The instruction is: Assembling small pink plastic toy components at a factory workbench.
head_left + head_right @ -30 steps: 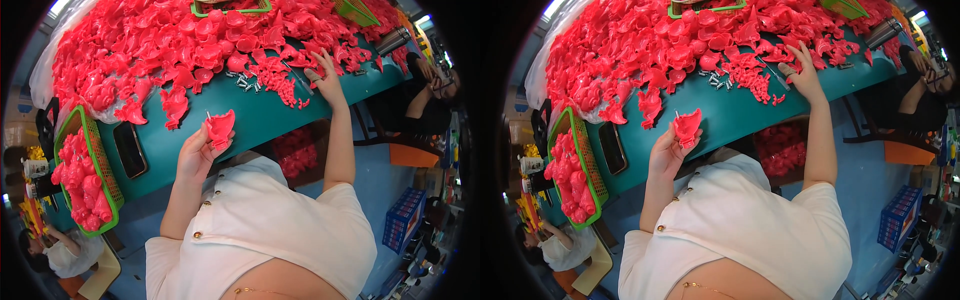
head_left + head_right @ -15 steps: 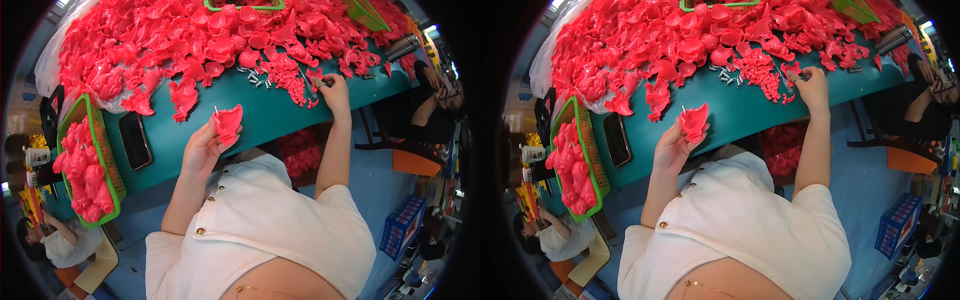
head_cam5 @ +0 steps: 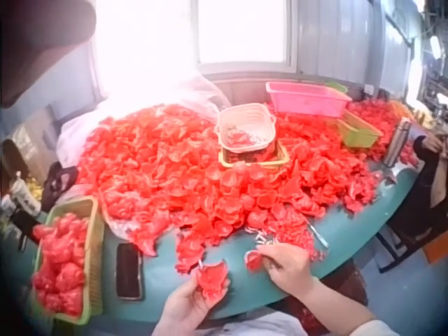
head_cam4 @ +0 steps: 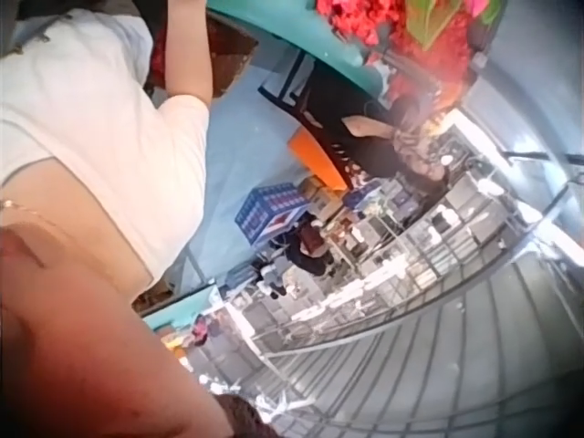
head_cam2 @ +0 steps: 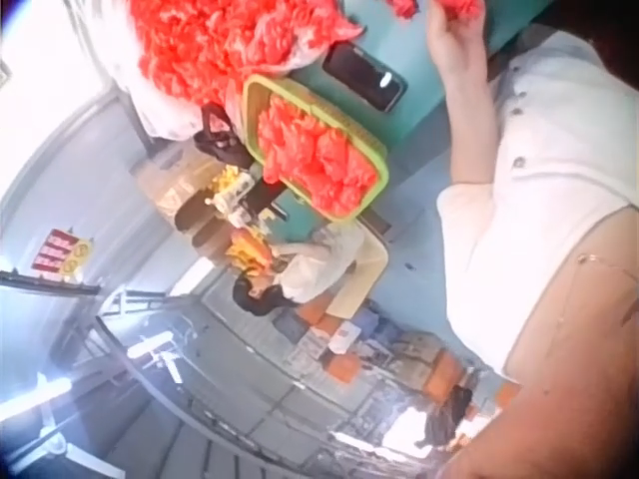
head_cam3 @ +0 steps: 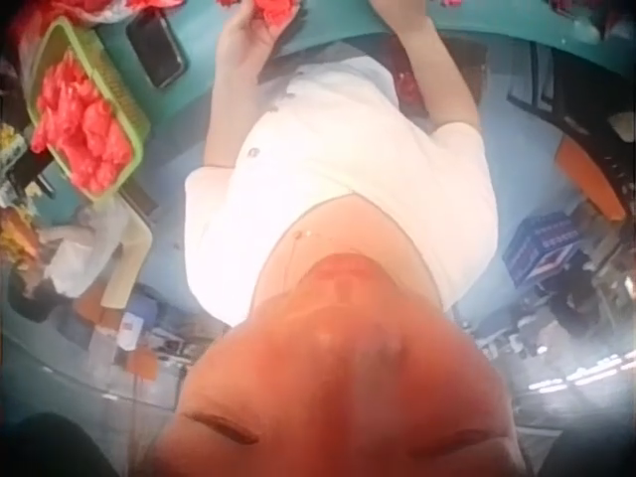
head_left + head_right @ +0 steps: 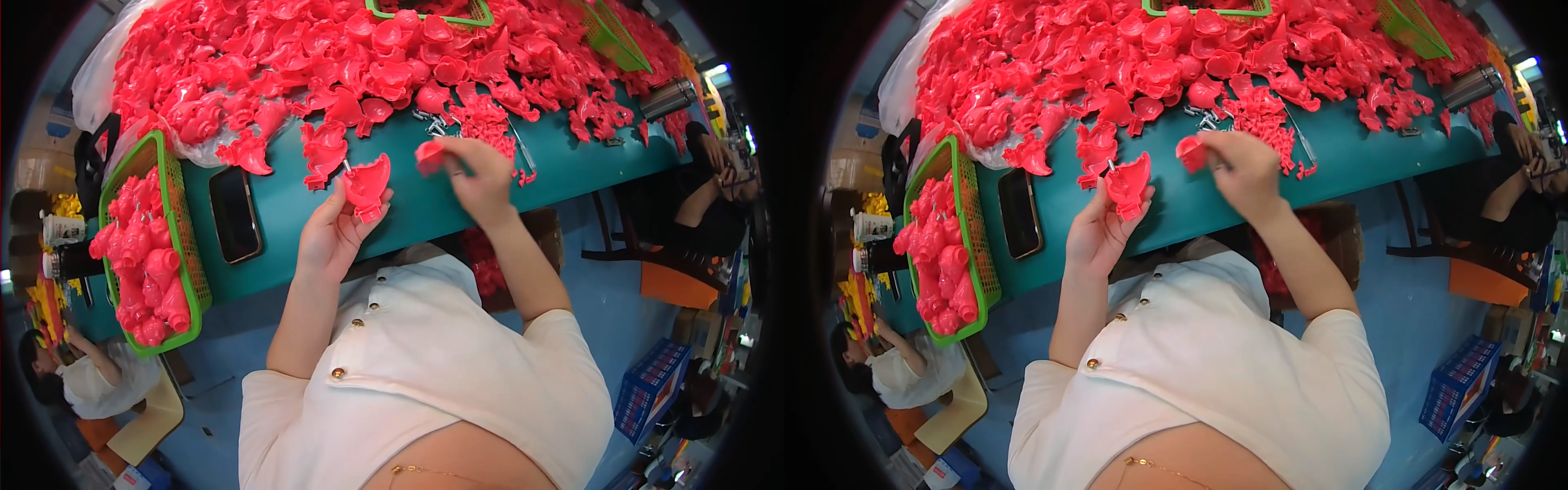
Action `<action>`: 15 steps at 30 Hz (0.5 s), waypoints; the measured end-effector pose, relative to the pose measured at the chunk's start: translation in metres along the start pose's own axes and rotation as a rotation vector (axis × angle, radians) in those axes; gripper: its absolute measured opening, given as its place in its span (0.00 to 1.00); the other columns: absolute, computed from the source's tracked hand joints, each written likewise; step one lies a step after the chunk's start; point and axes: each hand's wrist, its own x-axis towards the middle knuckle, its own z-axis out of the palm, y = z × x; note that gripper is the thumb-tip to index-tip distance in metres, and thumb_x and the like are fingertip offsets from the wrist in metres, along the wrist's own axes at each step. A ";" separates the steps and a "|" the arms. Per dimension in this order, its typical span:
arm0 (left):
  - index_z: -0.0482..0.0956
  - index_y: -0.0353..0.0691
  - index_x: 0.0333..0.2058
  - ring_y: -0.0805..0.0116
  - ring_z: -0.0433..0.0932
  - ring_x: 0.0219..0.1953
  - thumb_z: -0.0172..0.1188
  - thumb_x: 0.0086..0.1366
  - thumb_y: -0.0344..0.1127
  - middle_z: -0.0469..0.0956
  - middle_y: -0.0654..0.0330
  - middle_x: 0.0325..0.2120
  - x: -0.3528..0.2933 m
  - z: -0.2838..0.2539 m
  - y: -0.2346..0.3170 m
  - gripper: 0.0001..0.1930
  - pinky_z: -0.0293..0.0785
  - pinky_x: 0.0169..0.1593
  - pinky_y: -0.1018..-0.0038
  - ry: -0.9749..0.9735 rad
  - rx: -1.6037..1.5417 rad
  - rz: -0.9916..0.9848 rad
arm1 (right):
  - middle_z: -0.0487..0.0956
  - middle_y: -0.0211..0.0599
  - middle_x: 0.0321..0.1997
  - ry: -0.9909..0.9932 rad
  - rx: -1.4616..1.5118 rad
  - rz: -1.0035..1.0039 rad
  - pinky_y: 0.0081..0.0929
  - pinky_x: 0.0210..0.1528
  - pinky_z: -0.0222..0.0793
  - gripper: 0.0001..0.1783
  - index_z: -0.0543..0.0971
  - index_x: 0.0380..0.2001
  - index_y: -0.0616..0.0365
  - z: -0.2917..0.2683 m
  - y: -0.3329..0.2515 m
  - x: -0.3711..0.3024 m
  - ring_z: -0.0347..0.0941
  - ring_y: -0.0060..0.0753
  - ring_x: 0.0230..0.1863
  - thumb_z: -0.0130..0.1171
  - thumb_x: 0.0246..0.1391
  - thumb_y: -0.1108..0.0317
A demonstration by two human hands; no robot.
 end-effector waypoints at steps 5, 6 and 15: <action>0.62 0.29 0.52 0.49 0.71 0.51 0.42 0.69 0.42 0.68 0.44 0.50 -0.001 0.000 0.007 0.22 0.74 0.52 0.64 -0.034 -0.110 -0.036 | 0.79 0.43 0.36 -0.102 0.002 -0.195 0.31 0.42 0.75 0.11 0.75 0.27 0.64 0.011 -0.011 0.001 0.77 0.43 0.42 0.58 0.36 0.87; 0.62 0.29 0.52 0.49 0.70 0.52 0.42 0.69 0.42 0.68 0.44 0.50 0.000 -0.002 0.007 0.22 0.74 0.52 0.64 -0.031 -0.127 -0.035 | 0.79 0.43 0.37 -0.133 -0.015 -0.243 0.32 0.43 0.75 0.11 0.75 0.26 0.65 0.004 -0.011 -0.001 0.77 0.44 0.43 0.58 0.35 0.87; 0.61 0.28 0.53 0.50 0.70 0.52 0.43 0.69 0.42 0.68 0.45 0.50 -0.003 -0.003 0.005 0.22 0.73 0.53 0.63 -0.037 -0.098 -0.027 | 0.75 0.46 0.49 -0.313 0.103 0.062 0.39 0.58 0.62 0.18 0.73 0.40 0.65 -0.037 -0.020 -0.027 0.68 0.48 0.55 0.59 0.41 0.81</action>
